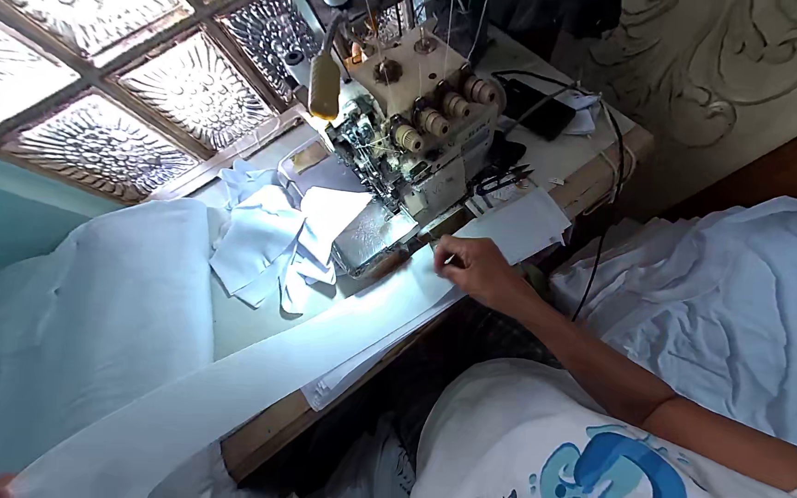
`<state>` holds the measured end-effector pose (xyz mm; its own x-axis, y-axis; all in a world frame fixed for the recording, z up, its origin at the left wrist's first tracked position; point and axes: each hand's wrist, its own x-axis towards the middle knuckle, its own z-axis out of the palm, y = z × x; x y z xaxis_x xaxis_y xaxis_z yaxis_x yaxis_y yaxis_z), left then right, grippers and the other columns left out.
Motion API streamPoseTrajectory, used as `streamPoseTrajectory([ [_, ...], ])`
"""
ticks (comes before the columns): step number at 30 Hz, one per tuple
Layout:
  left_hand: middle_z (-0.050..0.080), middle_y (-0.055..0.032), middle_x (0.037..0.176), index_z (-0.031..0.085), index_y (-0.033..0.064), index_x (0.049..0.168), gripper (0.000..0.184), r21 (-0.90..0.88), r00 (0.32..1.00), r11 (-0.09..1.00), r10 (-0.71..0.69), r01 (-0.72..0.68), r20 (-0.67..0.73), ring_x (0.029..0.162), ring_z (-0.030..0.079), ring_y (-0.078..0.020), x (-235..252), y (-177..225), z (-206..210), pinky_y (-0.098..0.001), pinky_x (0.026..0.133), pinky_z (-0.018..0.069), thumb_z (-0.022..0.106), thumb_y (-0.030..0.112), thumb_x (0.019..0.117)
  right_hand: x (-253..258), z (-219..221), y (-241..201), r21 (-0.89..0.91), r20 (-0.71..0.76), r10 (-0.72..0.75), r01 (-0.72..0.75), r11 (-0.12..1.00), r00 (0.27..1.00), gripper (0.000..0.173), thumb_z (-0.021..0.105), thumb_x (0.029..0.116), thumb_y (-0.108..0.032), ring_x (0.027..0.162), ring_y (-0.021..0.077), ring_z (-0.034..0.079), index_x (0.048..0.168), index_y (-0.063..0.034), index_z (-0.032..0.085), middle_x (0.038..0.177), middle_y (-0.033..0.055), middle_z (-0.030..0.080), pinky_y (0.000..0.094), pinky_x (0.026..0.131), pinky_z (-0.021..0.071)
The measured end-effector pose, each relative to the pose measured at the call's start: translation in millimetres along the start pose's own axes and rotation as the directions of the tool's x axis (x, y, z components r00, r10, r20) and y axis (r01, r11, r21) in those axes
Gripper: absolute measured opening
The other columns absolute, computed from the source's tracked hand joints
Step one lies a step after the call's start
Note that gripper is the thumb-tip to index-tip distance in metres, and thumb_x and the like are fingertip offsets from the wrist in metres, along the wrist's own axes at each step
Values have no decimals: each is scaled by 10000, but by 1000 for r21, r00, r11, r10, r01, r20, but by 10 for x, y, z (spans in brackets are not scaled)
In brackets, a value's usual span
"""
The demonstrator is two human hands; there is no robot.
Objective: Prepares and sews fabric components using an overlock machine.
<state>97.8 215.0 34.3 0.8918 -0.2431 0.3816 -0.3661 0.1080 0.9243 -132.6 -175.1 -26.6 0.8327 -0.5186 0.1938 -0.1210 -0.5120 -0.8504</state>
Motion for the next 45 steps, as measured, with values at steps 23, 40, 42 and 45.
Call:
streamPoseTrajectory([
  [23, 690, -12, 1271, 698, 92, 845, 63, -12, 675, 1000, 2, 10, 738, 1207, 627, -92, -196, -166, 2384, -273, 1003, 528, 673, 40, 871, -190, 220, -212, -100, -204, -446, 435, 895, 871, 115, 704, 824, 10, 883, 159, 710, 916, 8, 774, 952, 129, 730, 246, 789, 588],
  [40, 742, 43, 939, 727, 164, 948, 137, -317, 783, 900, -42, 300, 621, 878, 705, -54, -181, -294, 2306, -221, 820, 585, 680, 39, 918, -171, 137, -322, 28, -213, -345, 359, 933, 914, 43, 750, 839, -18, 911, 93, 690, 873, 7, 742, 962, 100, 722, 182, 796, 562],
  [42, 737, 46, 931, 712, 175, 952, 163, -333, 794, 893, -44, 304, 607, 864, 703, -54, -190, -286, 2340, -225, 807, 588, 669, 23, 916, -169, 150, -338, 29, -240, -346, 363, 931, 907, 35, 744, 827, -1, 888, 98, 694, 848, 15, 720, 931, 105, 726, 181, 786, 560],
  [45, 716, 86, 906, 652, 187, 983, 242, -291, 849, 924, -61, 246, 524, 833, 690, -29, -182, -234, 2449, -213, 773, 589, 628, -40, 903, -122, 171, -375, 32, -268, -326, 347, 937, 907, 39, 739, 823, 20, 851, 103, 702, 848, 20, 709, 900, 108, 732, 191, 773, 566],
])
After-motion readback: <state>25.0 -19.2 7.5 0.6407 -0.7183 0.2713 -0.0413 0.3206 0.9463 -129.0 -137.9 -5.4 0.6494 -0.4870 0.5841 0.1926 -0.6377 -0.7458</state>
